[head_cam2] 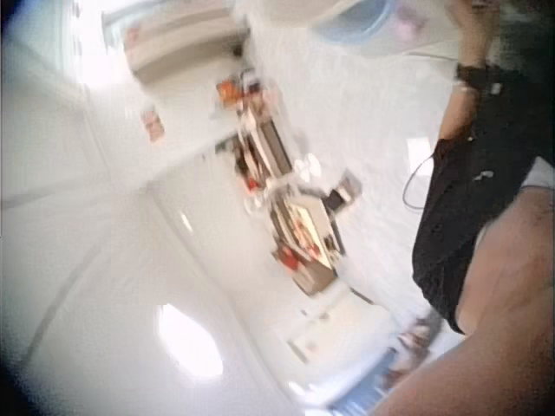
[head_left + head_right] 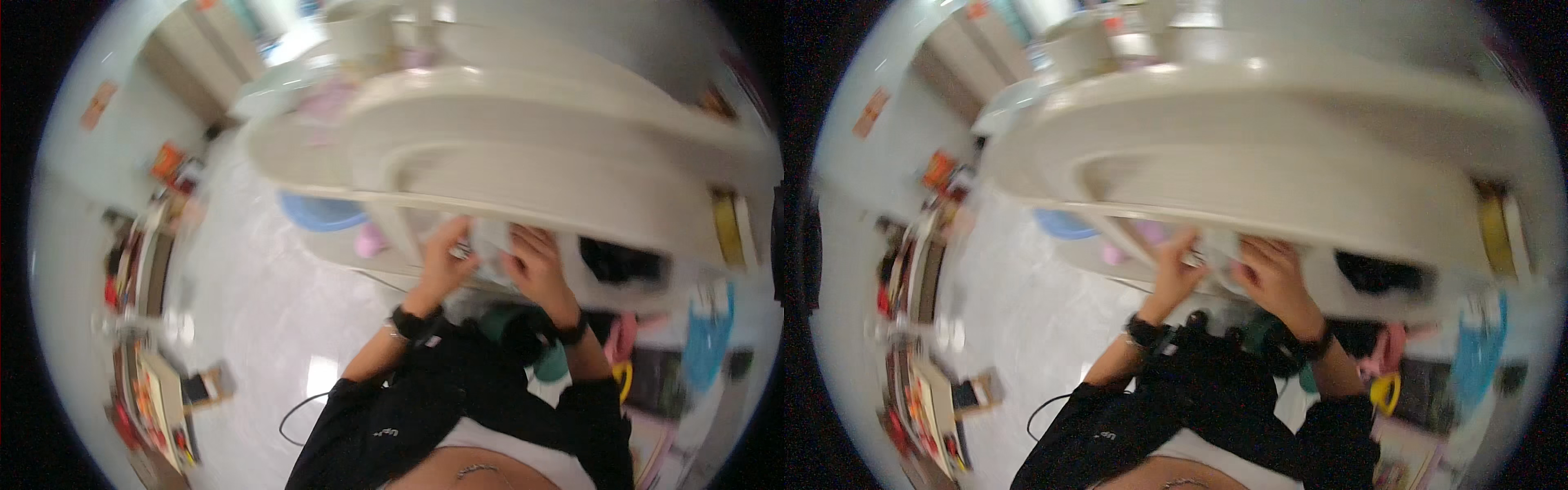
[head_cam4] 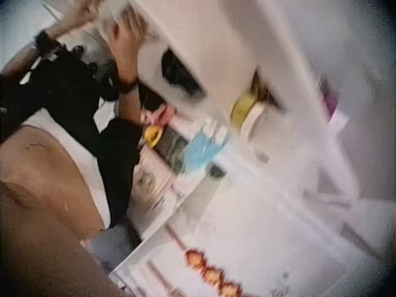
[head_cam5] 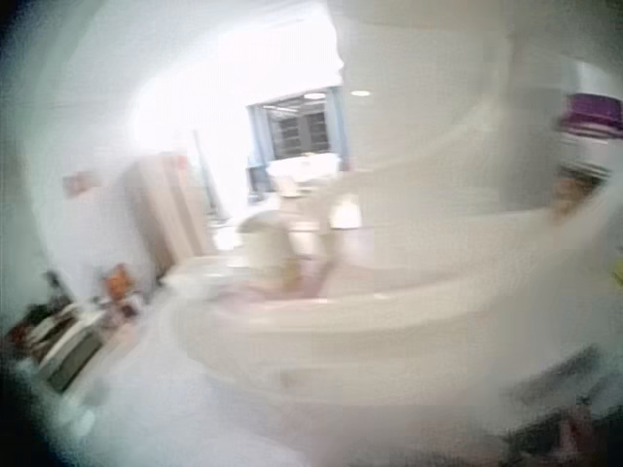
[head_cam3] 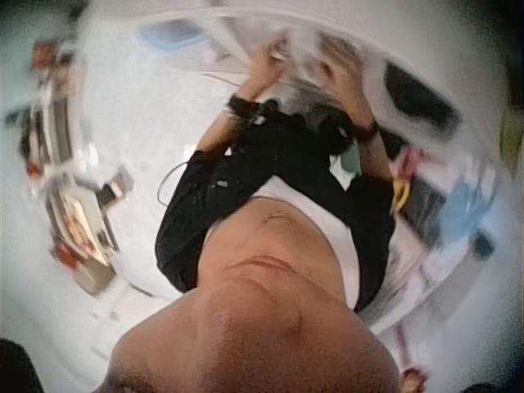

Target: The person is cleaning shelves using a cloth and wet wipes, including rinsing the cloth in a basin.

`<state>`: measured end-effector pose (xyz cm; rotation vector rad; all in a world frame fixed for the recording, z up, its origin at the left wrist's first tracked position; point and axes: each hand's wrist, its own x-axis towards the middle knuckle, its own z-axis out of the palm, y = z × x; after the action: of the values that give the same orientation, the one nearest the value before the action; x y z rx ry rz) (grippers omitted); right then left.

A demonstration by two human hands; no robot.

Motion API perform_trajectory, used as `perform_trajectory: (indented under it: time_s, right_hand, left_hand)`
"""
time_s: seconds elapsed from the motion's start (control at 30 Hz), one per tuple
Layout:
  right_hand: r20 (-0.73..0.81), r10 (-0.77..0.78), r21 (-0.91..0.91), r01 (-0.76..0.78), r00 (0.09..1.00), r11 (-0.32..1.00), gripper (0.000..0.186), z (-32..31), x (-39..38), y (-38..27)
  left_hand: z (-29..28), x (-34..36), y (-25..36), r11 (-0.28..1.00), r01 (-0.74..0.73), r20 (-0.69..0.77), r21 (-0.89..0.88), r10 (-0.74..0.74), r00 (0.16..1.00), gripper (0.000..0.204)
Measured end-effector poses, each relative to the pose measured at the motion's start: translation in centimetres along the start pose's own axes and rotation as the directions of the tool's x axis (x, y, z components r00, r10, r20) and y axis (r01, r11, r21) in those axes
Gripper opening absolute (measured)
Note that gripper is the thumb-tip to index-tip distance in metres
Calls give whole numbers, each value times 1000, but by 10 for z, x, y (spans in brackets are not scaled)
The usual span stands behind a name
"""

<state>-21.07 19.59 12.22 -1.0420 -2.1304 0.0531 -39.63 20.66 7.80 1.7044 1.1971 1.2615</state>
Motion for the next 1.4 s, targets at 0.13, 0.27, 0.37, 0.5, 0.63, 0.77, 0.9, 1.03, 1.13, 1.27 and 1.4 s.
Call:
perform_trajectory:
  time_s: [0.13, 0.27, 0.37, 0.5, 0.63, 0.77, 0.9, 1.03, 1.13, 1.27, 1.4]
  right_hand:
    - [-179, 130, 99, -114, 975, 989, 28, -3, -31, 25]
    - [-156, 695, 311, -633, 701, 709, 28, 0, -59, 53]
    - [-326, 753, 476, -588, 572, 653, 30, 11, -75, 88]
    - [-198, 896, 976, 162, 399, 143, 34, -22, -51, 70]
    - [-436, 762, 869, 4, 479, 495, 35, -41, -63, 50]
    - [-739, 174, -169, -430, 651, 887, 37, -44, -76, 42]
    - [-335, 910, 937, 183, 245, 296, 42, -67, -74, 23]
    - [-282, 932, 953, 176, 229, 245, 31, -70, -93, 15]
    - [-240, 897, 947, -114, 370, 301, 29, -58, -107, 3]
    - [-254, 835, 772, -418, 488, 479, 27, -25, -113, -21]
    - [-272, 657, 500, -480, 703, 721, 27, -20, -85, -32]
  left_hand:
    - [6, 9, 19, 988, -118, -17, -104, 117, 993, 46]
    - [4, 8, 21, 980, -142, -27, -138, 140, 990, 41]
    - [-1, 13, 15, 996, -67, -10, -67, 66, 998, 40]
    - [1, 17, 9, 994, 2, -13, -109, -4, 1000, 37]
    - [7, 19, -2, 991, 31, 106, -131, -17, 994, 42]
    - [5, 24, 13, 991, -78, 187, -109, 97, 977, 56]
    - [11, 31, 22, 989, -53, 274, -139, 90, 958, 59]
    - [20, 33, 25, 990, 0, 255, -138, 36, 966, 58]
    - [24, 36, 25, 987, -81, 231, -139, 112, 966, 57]
    - [39, 43, 28, 976, 38, 256, -213, 18, 966, 55]
    - [44, 46, 31, 974, 66, 290, -218, 0, 957, 53]
